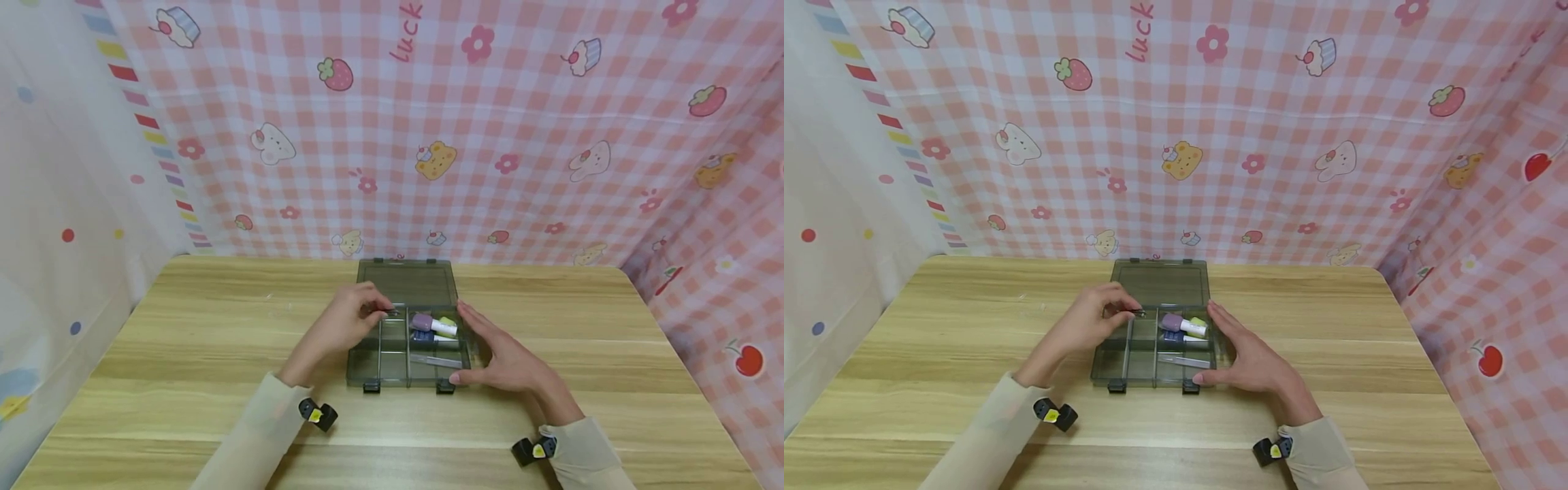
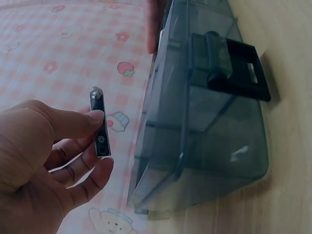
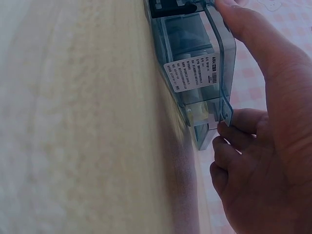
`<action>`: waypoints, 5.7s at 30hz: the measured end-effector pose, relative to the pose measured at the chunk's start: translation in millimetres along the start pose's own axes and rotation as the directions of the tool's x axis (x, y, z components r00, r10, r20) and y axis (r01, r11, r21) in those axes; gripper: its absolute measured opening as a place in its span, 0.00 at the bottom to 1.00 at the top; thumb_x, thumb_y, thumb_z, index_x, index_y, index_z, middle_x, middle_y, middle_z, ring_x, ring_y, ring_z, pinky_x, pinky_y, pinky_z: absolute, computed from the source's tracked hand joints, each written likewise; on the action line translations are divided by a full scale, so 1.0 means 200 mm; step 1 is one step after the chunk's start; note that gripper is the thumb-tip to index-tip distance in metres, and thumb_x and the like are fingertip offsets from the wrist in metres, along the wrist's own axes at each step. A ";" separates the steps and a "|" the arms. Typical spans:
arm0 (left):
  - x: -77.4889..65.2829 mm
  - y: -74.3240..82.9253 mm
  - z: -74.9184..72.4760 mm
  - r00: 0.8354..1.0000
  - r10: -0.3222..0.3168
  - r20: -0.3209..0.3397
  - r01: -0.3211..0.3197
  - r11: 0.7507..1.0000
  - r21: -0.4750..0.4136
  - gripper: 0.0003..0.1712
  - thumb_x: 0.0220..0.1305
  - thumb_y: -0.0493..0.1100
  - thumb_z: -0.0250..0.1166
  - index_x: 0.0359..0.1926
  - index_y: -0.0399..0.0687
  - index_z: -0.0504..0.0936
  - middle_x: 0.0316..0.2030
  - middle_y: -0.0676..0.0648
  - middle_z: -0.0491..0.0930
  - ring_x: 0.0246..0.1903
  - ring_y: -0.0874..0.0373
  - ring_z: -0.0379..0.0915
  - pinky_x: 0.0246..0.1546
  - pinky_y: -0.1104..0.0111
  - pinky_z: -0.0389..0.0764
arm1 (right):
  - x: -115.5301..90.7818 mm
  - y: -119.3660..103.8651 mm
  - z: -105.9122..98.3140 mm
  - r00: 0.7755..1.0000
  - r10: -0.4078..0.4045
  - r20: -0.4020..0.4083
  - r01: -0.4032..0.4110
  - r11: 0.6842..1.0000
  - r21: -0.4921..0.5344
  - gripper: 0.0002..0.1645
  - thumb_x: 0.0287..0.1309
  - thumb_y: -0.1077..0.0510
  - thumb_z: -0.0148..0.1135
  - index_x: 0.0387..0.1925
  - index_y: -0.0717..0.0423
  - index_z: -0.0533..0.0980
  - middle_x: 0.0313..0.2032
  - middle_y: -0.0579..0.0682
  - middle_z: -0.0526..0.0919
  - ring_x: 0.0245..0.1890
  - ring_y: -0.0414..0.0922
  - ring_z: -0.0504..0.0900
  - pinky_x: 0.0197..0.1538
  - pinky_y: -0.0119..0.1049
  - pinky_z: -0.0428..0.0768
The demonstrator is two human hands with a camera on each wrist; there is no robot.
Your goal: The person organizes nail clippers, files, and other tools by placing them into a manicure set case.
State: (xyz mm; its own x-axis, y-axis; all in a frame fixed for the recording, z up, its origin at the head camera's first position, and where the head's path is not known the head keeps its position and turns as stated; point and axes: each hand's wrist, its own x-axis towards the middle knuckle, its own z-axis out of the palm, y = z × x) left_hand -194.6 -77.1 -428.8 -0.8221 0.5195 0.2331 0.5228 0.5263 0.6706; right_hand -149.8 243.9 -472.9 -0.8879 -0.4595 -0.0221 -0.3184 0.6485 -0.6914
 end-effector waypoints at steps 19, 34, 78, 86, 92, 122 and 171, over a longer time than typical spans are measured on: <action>0.01 -0.03 0.04 0.998 -0.059 0.038 0.059 0.998 -0.002 0.09 0.68 0.37 0.68 0.48 0.44 0.88 0.43 0.51 0.83 0.42 0.60 0.78 0.42 0.70 0.82 | 0.00 0.00 0.01 1.000 0.009 0.006 -0.009 1.000 0.012 0.76 0.44 0.28 0.77 0.83 0.42 0.43 0.83 0.42 0.42 0.82 0.55 0.45 0.79 0.64 0.52; -0.08 -0.09 -0.07 0.985 -0.155 -0.076 0.156 0.988 0.007 0.39 0.67 0.57 0.70 0.74 0.54 0.69 0.72 0.45 0.69 0.67 0.40 0.72 0.65 0.47 0.78 | 0.00 0.01 0.01 1.000 0.006 0.002 -0.006 1.000 0.008 0.76 0.43 0.27 0.77 0.83 0.42 0.43 0.83 0.43 0.42 0.82 0.55 0.45 0.79 0.64 0.52; -0.30 -0.56 -0.41 0.901 -0.284 -0.328 0.315 0.948 0.047 0.51 0.66 0.56 0.71 0.79 0.40 0.58 0.75 0.30 0.58 0.74 0.29 0.53 0.71 0.33 0.60 | 0.00 0.01 0.01 1.000 -0.002 -0.003 0.003 1.000 0.021 0.76 0.43 0.28 0.78 0.83 0.42 0.43 0.83 0.45 0.43 0.82 0.56 0.45 0.78 0.65 0.52; -0.34 -0.62 -0.43 0.868 -0.377 -0.324 0.402 0.916 0.013 0.51 0.67 0.59 0.69 0.78 0.39 0.58 0.72 0.28 0.62 0.71 0.30 0.58 0.69 0.35 0.64 | 0.00 0.01 0.01 1.000 -0.010 -0.003 0.010 1.000 0.028 0.76 0.44 0.29 0.78 0.83 0.43 0.43 0.83 0.46 0.43 0.82 0.56 0.45 0.79 0.64 0.52; -0.38 -0.66 -0.43 0.830 -0.452 -0.325 0.450 0.889 -0.087 0.46 0.67 0.55 0.70 0.75 0.34 0.64 0.68 0.29 0.68 0.68 0.32 0.66 0.68 0.41 0.70 | 0.00 0.01 0.01 1.000 -0.007 0.003 0.007 1.000 0.030 0.75 0.45 0.29 0.77 0.83 0.42 0.43 0.83 0.45 0.42 0.82 0.56 0.45 0.78 0.65 0.51; -0.39 -0.71 -0.44 0.793 -0.436 -0.425 0.488 0.873 0.015 0.12 0.66 0.39 0.70 0.45 0.34 0.88 0.42 0.35 0.84 0.36 0.55 0.73 0.36 0.75 0.70 | 0.00 0.01 0.01 1.000 0.002 0.004 -0.003 0.999 0.038 0.75 0.45 0.29 0.77 0.83 0.42 0.42 0.83 0.43 0.42 0.82 0.56 0.44 0.79 0.65 0.51; -0.25 -0.55 -0.31 0.839 -0.359 -0.409 0.364 0.929 -0.069 0.09 0.67 0.38 0.70 0.41 0.33 0.87 0.34 0.37 0.86 0.33 0.55 0.77 0.32 0.79 0.76 | -0.01 0.01 0.01 1.000 0.004 0.005 -0.004 0.999 0.053 0.75 0.46 0.29 0.77 0.83 0.42 0.42 0.83 0.43 0.41 0.83 0.55 0.43 0.79 0.66 0.50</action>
State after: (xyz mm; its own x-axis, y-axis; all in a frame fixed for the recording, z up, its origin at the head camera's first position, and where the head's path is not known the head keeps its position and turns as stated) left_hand -224.7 -201.5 -470.7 -0.9696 -0.0282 0.2431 0.1711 0.6317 0.7560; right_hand -147.9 245.9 -476.3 -0.8876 -0.4597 -0.0283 -0.2964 0.6173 -0.7288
